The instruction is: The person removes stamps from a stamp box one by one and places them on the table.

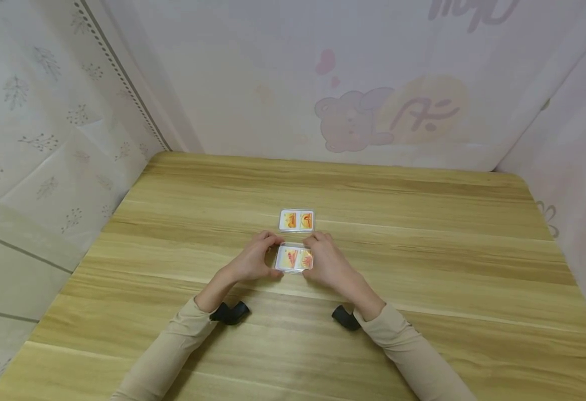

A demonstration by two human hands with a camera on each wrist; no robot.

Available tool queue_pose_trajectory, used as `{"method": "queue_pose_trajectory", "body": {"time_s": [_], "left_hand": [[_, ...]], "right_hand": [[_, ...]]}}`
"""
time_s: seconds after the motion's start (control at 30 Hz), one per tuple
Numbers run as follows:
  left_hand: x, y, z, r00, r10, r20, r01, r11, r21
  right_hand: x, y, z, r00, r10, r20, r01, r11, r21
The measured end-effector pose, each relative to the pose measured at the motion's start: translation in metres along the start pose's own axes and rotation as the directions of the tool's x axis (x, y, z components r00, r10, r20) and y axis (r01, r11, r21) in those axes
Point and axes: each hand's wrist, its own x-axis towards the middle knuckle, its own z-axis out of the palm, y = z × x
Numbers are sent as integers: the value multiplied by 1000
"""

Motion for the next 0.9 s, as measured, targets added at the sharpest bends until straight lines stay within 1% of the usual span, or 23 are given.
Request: {"method": "queue_pose_trajectory", "body": {"time_s": [0.17,0.5,0.9], "left_hand": [[0,-1,0,1000,11,-6,-11,1000,-5],[1,-4,1,999,36,-19,-36,999,-9],[2,-6,-1,999,40,-8,-40,999,-21]], "right_hand": [[-3,2,-4,1000,-1,-3,1,1000,-8],[-8,5,-11,1000,28,11,-27,999,-29],[-15,10,-16,1000,15,-19,-16,999,-44]]}}
